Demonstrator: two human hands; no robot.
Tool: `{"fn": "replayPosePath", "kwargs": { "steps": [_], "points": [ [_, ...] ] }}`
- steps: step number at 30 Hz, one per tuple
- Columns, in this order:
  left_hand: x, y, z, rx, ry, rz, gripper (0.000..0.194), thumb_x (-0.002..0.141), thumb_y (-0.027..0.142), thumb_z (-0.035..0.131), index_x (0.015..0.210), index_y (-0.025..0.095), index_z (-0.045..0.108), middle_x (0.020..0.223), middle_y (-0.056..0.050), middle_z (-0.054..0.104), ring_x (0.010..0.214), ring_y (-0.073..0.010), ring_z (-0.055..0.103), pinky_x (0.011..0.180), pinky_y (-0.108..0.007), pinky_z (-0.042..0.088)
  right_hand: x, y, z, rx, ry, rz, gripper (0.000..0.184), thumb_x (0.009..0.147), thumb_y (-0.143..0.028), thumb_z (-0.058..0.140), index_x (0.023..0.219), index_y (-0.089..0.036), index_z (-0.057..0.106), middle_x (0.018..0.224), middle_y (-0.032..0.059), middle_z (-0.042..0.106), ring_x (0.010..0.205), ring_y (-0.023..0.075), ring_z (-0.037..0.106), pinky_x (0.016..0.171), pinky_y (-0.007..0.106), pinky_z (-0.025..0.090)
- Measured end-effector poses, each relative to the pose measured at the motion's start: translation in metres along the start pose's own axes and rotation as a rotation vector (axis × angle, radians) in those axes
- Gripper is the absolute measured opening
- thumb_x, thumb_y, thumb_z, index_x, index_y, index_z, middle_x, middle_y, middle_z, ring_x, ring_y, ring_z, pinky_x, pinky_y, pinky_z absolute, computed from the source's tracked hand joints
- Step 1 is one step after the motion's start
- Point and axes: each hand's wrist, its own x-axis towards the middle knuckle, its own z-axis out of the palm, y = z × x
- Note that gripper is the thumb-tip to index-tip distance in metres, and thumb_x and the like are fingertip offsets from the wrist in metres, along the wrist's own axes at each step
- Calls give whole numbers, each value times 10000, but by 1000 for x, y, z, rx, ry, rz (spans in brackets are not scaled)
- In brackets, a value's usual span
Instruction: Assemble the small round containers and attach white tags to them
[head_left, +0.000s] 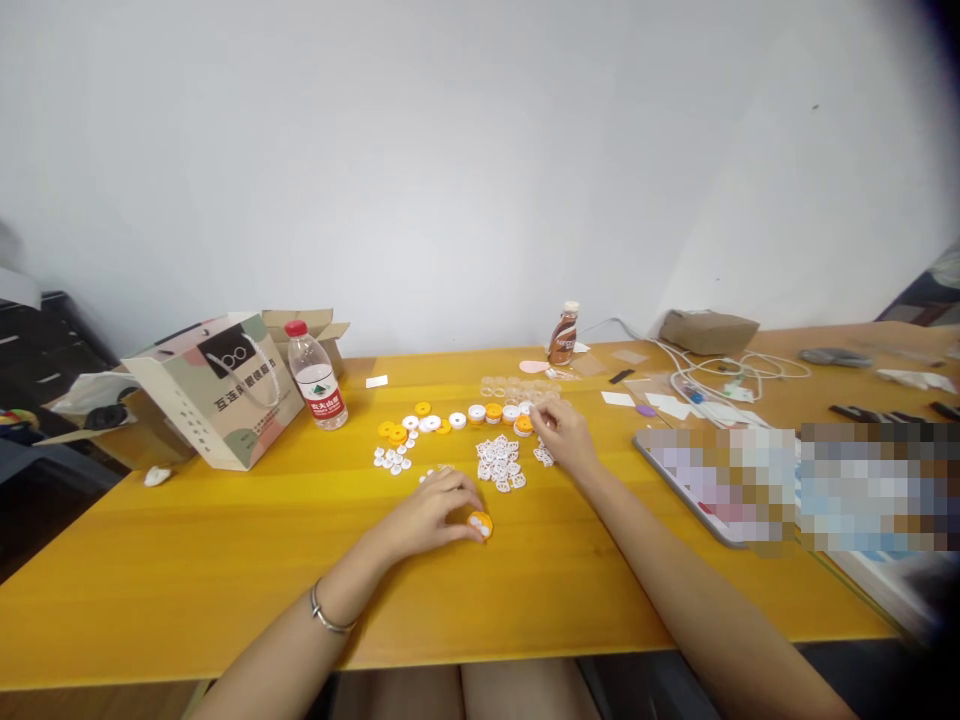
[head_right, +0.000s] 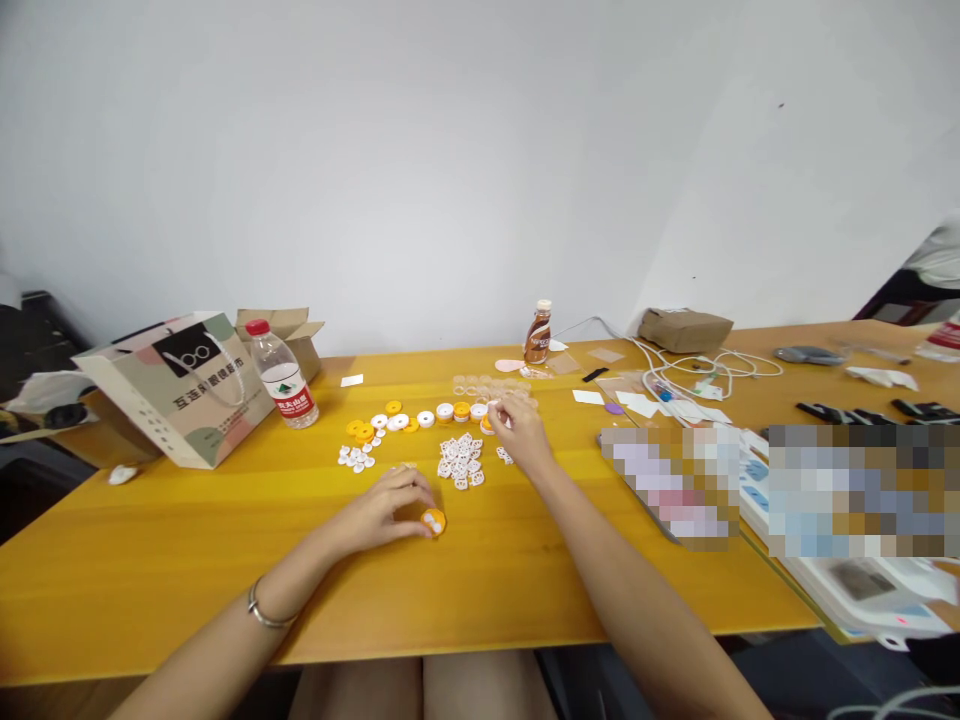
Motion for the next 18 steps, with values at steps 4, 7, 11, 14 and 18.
{"fn": "replayPosePath", "kwargs": {
  "steps": [4,7,11,14,18],
  "points": [
    [0,-5,2,28,-8,18,213,843,345,476,934,228,628,929,-52,568,900,-168,493,833,-310,355,-9,-25,2,88,-222,-94,330,839,-388,381,618,-175,503,594,14,487,582,124,429,568,242,332],
    [1,-8,4,67,0,33,205,841,338,481,913,228,638,922,-49,572,895,-167,492,822,-308,358,-19,-47,0,151,-516,-177,310,786,-445,478,657,-167,524,606,-4,501,568,106,426,529,217,305],
    [1,-9,5,124,9,40,202,839,342,482,870,216,637,921,-48,576,907,-171,487,826,-313,353,-31,-70,1,145,-789,-270,382,627,-537,624,715,-175,538,632,-21,495,567,99,419,502,204,275],
    [0,-10,6,123,-6,50,201,836,350,487,887,230,640,912,-45,581,913,-171,493,826,-314,358,-36,-75,7,108,-884,-258,444,564,-544,667,781,-180,536,674,-21,511,577,104,426,504,205,278],
    [0,-13,8,177,-18,67,227,853,352,455,904,234,643,910,-49,587,909,-174,499,818,-319,362,-38,-72,14,122,-952,-227,445,591,-530,660,822,-175,527,690,-18,531,582,107,447,508,206,298]
  ]
}}
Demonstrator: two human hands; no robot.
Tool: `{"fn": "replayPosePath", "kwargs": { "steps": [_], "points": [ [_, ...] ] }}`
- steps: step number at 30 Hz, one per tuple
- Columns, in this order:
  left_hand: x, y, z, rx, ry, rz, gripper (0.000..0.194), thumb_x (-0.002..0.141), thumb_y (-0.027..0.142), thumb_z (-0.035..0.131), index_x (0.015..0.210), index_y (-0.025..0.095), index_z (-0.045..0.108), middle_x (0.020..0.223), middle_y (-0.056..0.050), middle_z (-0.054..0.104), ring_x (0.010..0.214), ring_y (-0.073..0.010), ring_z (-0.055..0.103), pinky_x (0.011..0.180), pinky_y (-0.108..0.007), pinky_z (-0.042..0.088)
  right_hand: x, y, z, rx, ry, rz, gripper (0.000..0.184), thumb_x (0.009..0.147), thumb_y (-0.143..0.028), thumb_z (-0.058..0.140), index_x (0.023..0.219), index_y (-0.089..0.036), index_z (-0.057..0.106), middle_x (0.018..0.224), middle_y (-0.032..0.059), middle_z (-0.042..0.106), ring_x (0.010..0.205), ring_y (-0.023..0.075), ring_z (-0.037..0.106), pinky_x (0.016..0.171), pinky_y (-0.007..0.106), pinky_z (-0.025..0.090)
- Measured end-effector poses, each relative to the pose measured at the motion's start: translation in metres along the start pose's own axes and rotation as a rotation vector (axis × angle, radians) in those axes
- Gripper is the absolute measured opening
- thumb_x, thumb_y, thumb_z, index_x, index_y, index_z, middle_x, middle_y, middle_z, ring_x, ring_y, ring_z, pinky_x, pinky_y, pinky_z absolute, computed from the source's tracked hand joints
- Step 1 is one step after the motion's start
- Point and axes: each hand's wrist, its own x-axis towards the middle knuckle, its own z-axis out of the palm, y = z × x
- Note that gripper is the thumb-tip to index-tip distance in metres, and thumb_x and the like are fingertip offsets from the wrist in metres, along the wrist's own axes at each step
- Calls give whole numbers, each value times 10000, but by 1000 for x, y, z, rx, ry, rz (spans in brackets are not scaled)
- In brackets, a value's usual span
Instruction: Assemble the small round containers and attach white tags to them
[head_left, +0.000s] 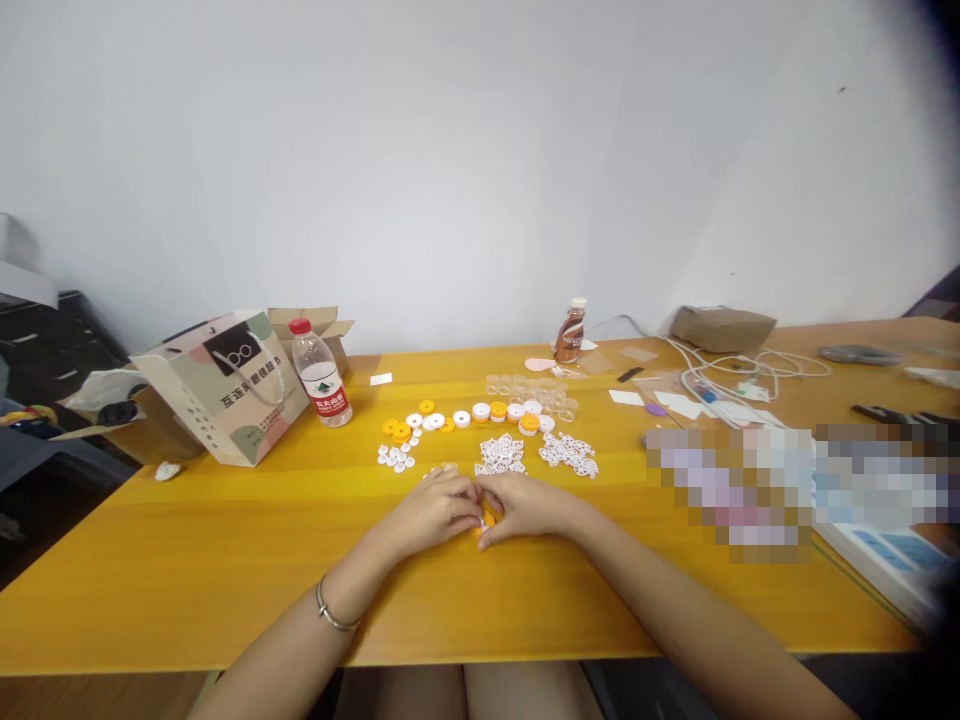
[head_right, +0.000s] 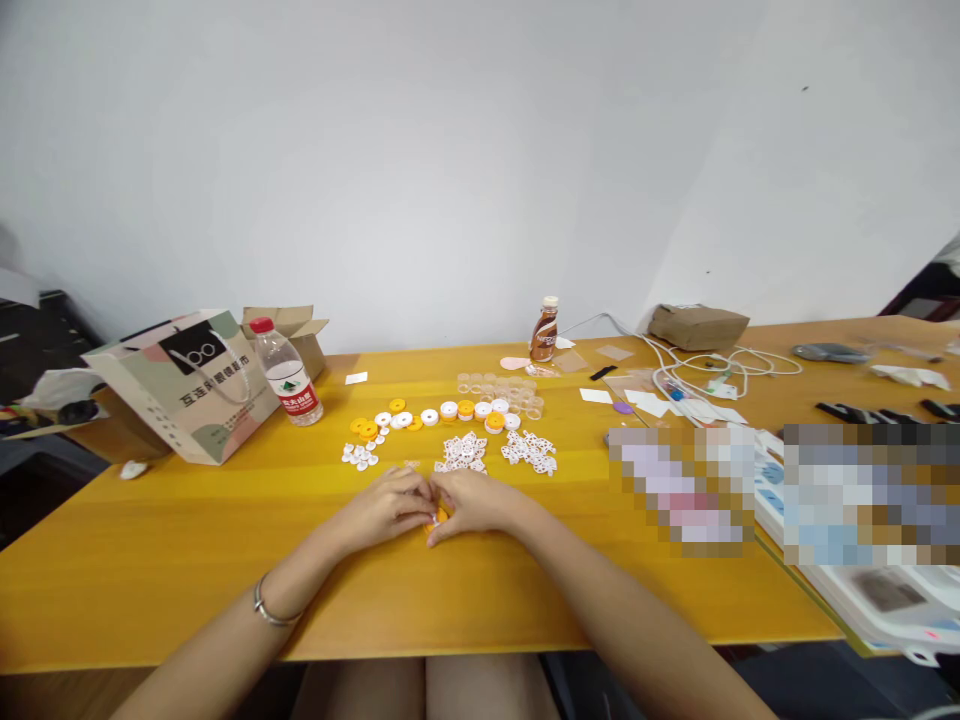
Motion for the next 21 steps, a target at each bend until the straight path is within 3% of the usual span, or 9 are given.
{"fn": "replayPosePath", "kwargs": {
  "steps": [8,21],
  "points": [
    [0,3,2,112,-30,10,205,870,295,429,887,229,623,933,-37,590,919,-172,494,823,-313,352,1,3,1,77,-20,-31,303,627,-363,679,800,-166,527,703,-19,559,609,100,478,537,195,337],
    [2,5,-3,-31,-39,-113,59,766,231,538,778,175,522,823,-26,578,798,-160,520,729,-266,392,1,6,4,203,-31,-93,217,630,-176,616,834,-162,540,677,-40,530,597,81,491,544,177,366]
  ]
}}
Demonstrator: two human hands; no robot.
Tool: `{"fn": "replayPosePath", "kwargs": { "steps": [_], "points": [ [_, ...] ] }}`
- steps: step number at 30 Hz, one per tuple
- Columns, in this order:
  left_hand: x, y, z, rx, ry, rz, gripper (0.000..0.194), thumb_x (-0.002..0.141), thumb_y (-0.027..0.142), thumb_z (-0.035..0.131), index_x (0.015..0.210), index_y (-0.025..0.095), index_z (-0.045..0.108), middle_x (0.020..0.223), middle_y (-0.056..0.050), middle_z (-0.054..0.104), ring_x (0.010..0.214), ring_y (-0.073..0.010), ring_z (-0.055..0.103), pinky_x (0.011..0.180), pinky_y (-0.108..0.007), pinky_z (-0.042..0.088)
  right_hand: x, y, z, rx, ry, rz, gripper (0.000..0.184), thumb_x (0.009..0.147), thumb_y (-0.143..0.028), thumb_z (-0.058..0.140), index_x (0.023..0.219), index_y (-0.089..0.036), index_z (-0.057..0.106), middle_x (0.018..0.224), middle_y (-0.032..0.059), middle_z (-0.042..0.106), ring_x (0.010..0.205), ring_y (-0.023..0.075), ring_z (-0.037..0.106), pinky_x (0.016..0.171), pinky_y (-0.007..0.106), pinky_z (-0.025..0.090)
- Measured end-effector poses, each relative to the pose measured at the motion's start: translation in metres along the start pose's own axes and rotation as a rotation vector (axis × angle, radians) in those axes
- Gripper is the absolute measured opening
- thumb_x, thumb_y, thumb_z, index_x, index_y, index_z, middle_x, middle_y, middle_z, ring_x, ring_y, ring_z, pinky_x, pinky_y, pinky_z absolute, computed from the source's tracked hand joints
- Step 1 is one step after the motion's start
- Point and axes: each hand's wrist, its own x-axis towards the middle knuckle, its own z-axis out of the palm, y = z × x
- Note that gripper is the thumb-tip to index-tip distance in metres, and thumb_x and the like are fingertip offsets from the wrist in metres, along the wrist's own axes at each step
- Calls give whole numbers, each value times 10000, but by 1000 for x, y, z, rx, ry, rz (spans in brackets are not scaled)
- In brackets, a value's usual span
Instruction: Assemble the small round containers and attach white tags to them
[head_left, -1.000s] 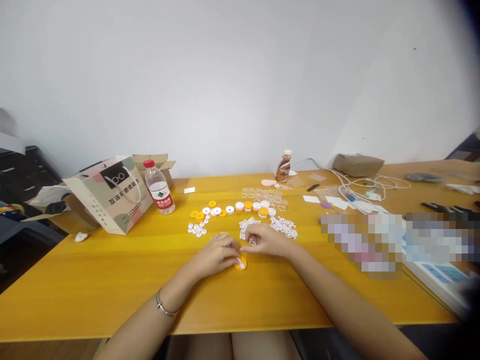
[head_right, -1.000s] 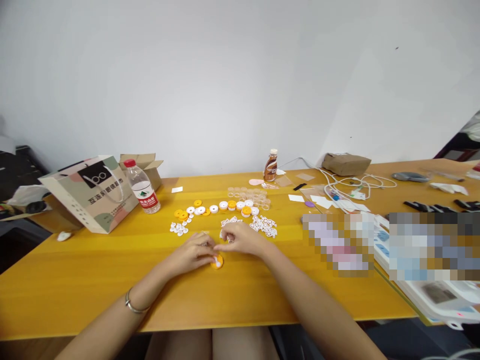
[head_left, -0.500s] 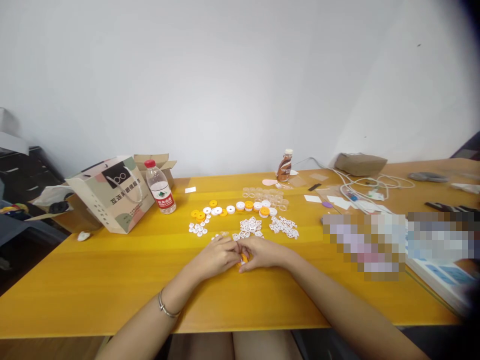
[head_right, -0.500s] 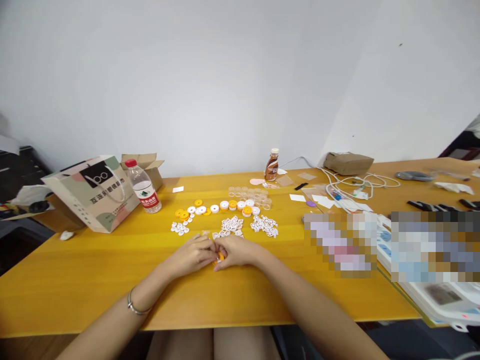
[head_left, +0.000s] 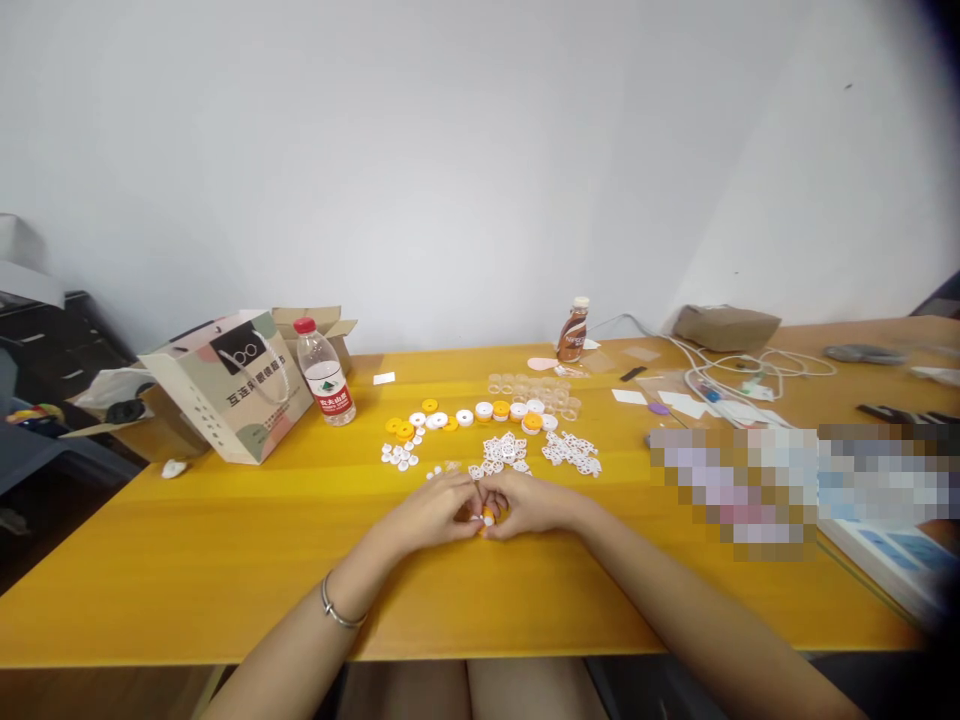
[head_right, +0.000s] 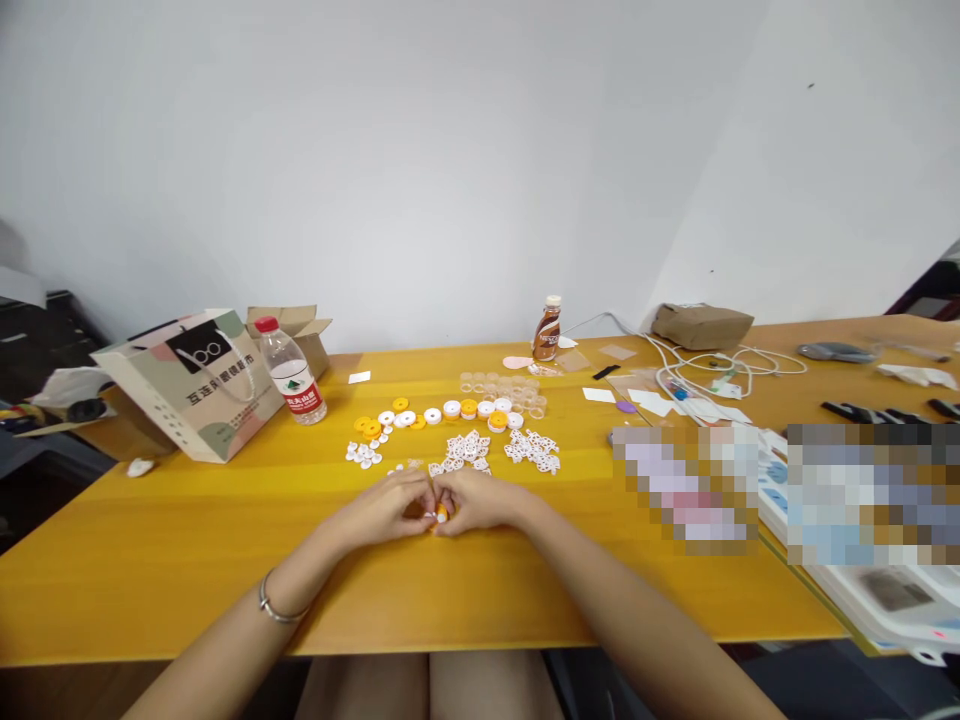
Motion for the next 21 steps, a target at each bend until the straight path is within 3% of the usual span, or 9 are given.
{"fn": "replayPosePath", "kwargs": {
  "steps": [8,15,21],
  "points": [
    [0,-2,0,-164,51,-8,63,824,206,481,786,173,518,801,-14,593,767,-124,532,720,-223,396,1,2,1,-27,4,-9,184,633,-190,602,803,-158,541,680,-29,535,599,85,492,554,185,369],
    [-6,-25,-18,-91,352,-245,100,815,227,478,764,162,534,734,-14,585,703,-136,531,676,-240,394,-1,3,2,-22,9,42,221,609,-207,622,805,-150,537,675,-22,534,586,89,481,517,183,348],
    [-9,-36,-14,-108,251,-322,97,793,161,455,778,167,551,750,-20,613,704,-142,553,651,-233,399,-1,4,1,-17,11,28,226,613,-205,619,818,-146,544,684,-21,534,589,85,475,519,181,345]
  ]
}}
